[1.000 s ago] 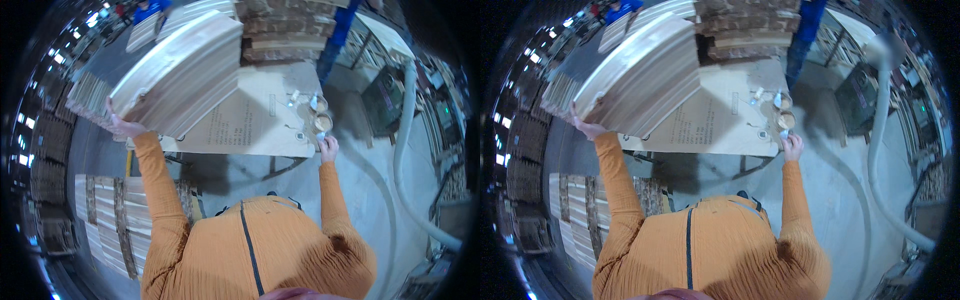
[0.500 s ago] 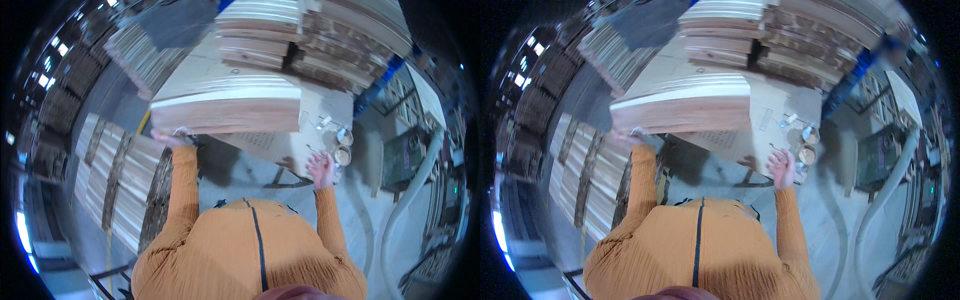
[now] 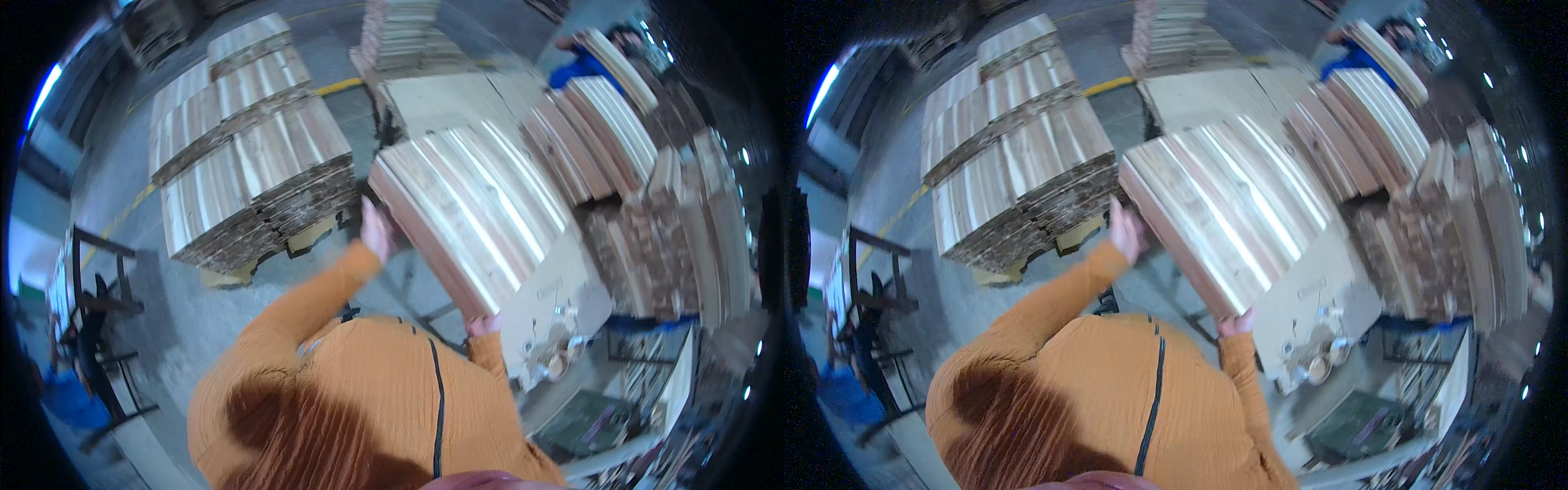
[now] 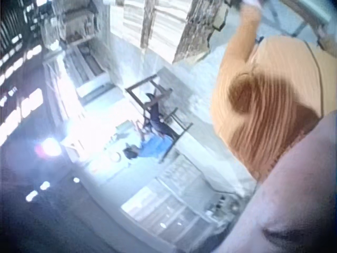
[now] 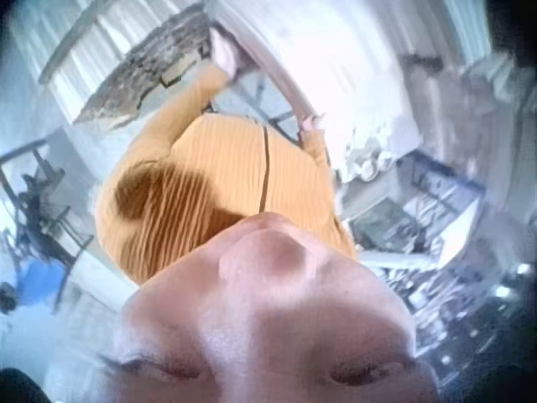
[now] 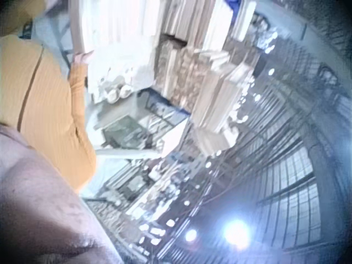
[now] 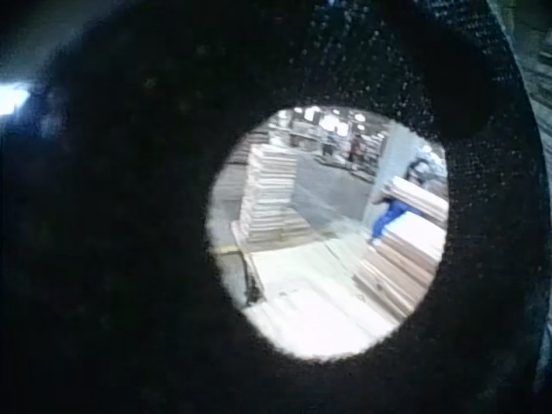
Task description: The person repeatedly picks up stacks of wooden planks, applies a white strip to the edges, and places them onto a growing pile. The person handles the planks by hand in a warehouse setting.
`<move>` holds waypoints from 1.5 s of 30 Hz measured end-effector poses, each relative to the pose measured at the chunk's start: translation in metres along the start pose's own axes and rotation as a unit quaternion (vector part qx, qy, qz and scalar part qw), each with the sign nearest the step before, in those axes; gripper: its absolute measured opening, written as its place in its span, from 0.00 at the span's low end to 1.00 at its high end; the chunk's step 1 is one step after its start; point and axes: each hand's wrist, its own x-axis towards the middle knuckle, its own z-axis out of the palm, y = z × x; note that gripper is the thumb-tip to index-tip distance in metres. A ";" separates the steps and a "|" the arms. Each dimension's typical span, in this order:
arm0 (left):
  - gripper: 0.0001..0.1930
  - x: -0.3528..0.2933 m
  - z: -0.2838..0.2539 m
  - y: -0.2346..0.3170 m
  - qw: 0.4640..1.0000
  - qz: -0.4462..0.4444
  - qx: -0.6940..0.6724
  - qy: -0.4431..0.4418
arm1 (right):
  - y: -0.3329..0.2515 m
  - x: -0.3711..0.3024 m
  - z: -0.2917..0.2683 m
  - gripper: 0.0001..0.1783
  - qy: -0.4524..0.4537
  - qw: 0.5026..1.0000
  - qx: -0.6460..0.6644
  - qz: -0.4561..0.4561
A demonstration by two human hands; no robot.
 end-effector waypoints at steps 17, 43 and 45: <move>0.34 0.034 -0.021 -0.029 0.989 0.059 0.033 0.130 | 0.035 0.042 -0.028 0.24 -0.101 0.918 -0.357 0.137; 0.44 0.126 -0.093 0.021 0.988 0.003 0.139 0.066 | -0.133 0.093 0.091 0.42 0.196 0.861 -0.440 -0.163; 0.42 0.131 -0.099 0.027 0.987 -0.002 0.149 0.065 | -0.141 0.106 0.110 0.42 0.203 0.845 -0.487 -0.082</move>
